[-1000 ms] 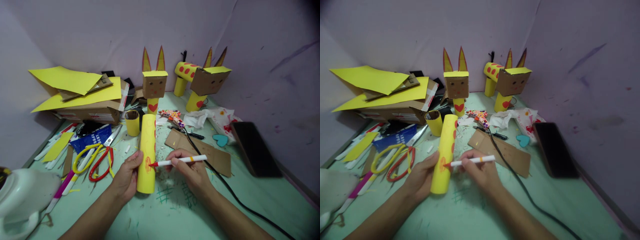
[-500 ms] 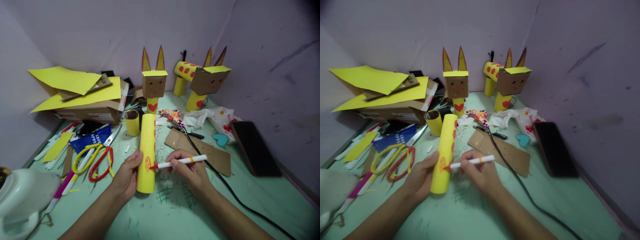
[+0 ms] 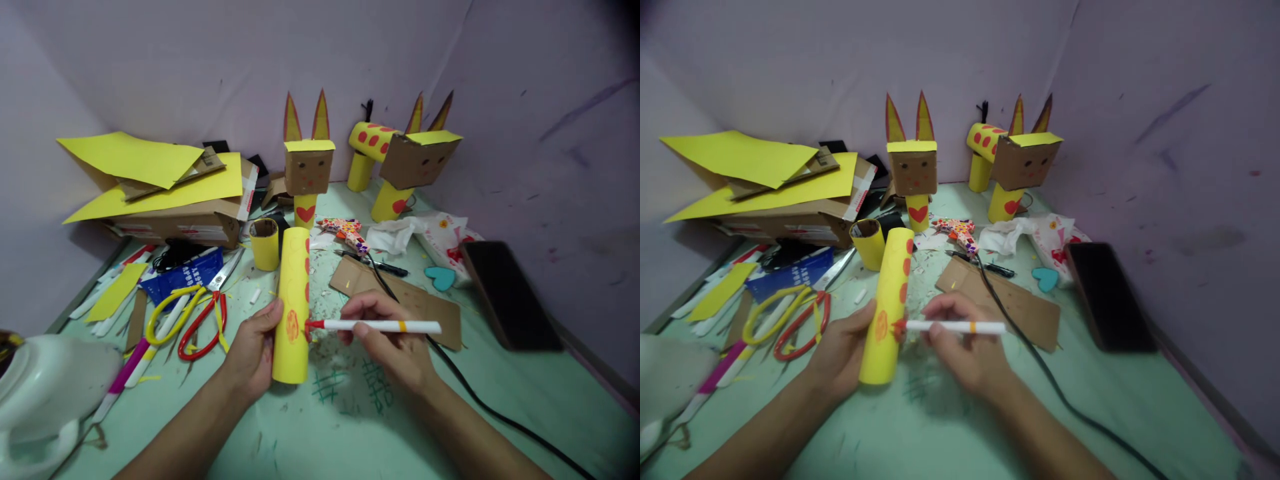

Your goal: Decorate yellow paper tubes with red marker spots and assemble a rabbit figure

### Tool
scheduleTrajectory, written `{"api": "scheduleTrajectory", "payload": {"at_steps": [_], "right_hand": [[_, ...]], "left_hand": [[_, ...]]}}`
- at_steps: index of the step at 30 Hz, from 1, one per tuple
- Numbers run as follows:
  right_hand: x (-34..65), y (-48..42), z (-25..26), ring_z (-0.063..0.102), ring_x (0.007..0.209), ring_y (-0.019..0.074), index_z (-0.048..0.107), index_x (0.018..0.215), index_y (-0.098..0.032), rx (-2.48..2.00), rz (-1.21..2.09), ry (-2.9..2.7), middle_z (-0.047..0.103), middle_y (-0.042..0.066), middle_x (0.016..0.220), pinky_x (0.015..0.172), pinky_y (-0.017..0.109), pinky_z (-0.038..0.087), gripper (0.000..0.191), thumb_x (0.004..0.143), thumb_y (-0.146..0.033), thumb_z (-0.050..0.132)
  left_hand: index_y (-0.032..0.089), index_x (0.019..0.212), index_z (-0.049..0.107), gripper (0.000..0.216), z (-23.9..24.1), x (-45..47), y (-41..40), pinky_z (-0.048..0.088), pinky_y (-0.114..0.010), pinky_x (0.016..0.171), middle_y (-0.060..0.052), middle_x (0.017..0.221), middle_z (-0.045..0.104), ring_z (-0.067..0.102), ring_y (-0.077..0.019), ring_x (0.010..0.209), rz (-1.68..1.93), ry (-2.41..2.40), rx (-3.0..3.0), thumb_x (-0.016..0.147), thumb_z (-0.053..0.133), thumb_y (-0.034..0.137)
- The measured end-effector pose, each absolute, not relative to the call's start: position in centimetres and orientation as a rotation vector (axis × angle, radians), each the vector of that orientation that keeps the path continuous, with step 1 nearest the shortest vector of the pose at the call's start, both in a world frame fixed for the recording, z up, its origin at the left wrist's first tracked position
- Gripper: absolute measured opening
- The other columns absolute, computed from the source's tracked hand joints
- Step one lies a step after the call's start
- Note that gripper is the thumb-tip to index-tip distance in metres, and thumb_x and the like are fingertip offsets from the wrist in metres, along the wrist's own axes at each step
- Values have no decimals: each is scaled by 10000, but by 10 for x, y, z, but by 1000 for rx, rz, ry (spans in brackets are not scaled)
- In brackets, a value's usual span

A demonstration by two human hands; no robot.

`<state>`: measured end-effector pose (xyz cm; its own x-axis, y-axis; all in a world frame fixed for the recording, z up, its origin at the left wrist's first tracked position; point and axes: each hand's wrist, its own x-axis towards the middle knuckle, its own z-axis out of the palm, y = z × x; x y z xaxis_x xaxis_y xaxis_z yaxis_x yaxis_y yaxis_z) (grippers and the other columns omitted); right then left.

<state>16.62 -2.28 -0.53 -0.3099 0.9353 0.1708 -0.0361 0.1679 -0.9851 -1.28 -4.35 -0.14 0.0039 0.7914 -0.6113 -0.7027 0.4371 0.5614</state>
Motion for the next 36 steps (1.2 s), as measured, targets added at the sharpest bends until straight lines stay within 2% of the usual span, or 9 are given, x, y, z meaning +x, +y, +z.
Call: {"api": "scheduleTrajectory", "payload": {"at_steps": [6,15,22,36], "right_hand": [[165,-24,-5,531,530,138,628,744,-188,-909,1085,-1707,600,4,585,478,244,382,135,811,-265,540],[163,-25,-9,571,623,138,617,857,-194,-825,1055,-1711,633,12,702,551,240,423,109,866,-253,525],[162,-25,-12,572,630,129,608,869,-217,-818,1098,-1710,633,-4,707,566,227,431,91,877,-254,525],[163,-26,-10,503,512,116,602,747,-178,-898,1090,-1761,587,-5,577,465,216,367,170,853,-271,507]], "left_hand": [[76,896,626,198,0,-11,-44,554,-286,562,-111,680,712,652,-173,548,1178,1053,145,864,465,185],[75,879,617,163,-1,-11,-44,553,-279,571,-103,683,709,666,-170,571,1204,1014,152,862,470,145],[83,903,619,156,-3,-11,-46,553,-290,590,-92,698,703,657,-168,576,1202,1032,151,852,485,142],[89,879,641,178,-1,-10,-44,542,-276,584,-100,688,698,640,-165,591,1190,1049,172,852,479,157]]}}
